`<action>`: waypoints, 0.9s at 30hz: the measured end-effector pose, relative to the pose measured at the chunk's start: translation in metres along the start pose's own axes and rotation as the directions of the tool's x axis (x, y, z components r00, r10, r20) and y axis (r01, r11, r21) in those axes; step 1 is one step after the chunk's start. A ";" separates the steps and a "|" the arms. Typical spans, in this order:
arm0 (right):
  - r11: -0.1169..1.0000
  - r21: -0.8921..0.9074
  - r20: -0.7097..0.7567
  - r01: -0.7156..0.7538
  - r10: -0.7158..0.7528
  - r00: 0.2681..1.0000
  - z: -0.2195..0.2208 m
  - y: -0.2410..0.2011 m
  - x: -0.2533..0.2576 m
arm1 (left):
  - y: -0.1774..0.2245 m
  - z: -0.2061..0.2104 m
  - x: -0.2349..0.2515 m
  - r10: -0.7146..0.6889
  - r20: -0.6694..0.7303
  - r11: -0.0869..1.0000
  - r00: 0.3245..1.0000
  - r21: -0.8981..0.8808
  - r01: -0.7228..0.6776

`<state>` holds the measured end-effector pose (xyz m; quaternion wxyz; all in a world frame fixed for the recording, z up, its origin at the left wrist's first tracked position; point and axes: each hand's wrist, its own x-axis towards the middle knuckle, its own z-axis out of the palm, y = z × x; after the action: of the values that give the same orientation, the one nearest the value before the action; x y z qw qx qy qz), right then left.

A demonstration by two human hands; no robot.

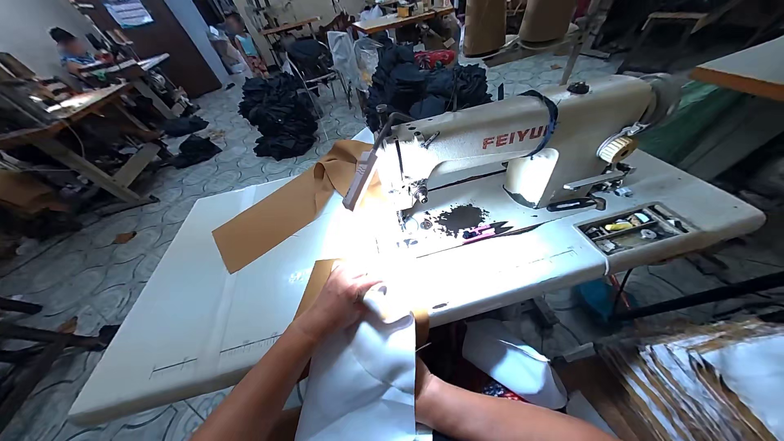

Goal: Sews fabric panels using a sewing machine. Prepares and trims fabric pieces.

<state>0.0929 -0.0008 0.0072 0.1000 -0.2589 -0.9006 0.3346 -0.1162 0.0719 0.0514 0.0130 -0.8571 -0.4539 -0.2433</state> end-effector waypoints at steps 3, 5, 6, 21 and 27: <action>0.995 -0.059 -0.088 0.077 -0.082 0.993 0.010 0.008 0.000 | 0.000 0.003 0.003 0.014 0.103 0.997 0.995 -0.075 -0.007; 0.985 -0.107 -0.124 0.138 -0.151 0.981 0.014 0.012 -0.003 | 0.003 0.006 0.004 0.011 0.157 0.994 0.988 -0.108 0.006; 0.979 -0.119 -0.144 0.163 -0.180 0.973 0.015 0.013 -0.004 | 0.005 0.008 0.004 0.008 0.156 0.995 0.988 -0.096 0.008; 0.980 0.135 0.134 0.148 -0.167 0.977 -0.002 0.023 -0.031 | 0.029 0.016 0.026 -0.189 0.271 0.981 0.944 0.004 0.196; 0.996 0.073 0.224 0.060 -0.075 0.972 -0.010 0.013 -0.026 | 0.018 0.030 0.019 -0.114 0.161 0.991 0.980 -0.055 0.124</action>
<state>0.1239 -0.0010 0.0056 0.0167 -0.1851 -0.9028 0.3878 -0.0809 0.0836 0.0366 -0.0653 -0.8448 -0.4960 -0.1897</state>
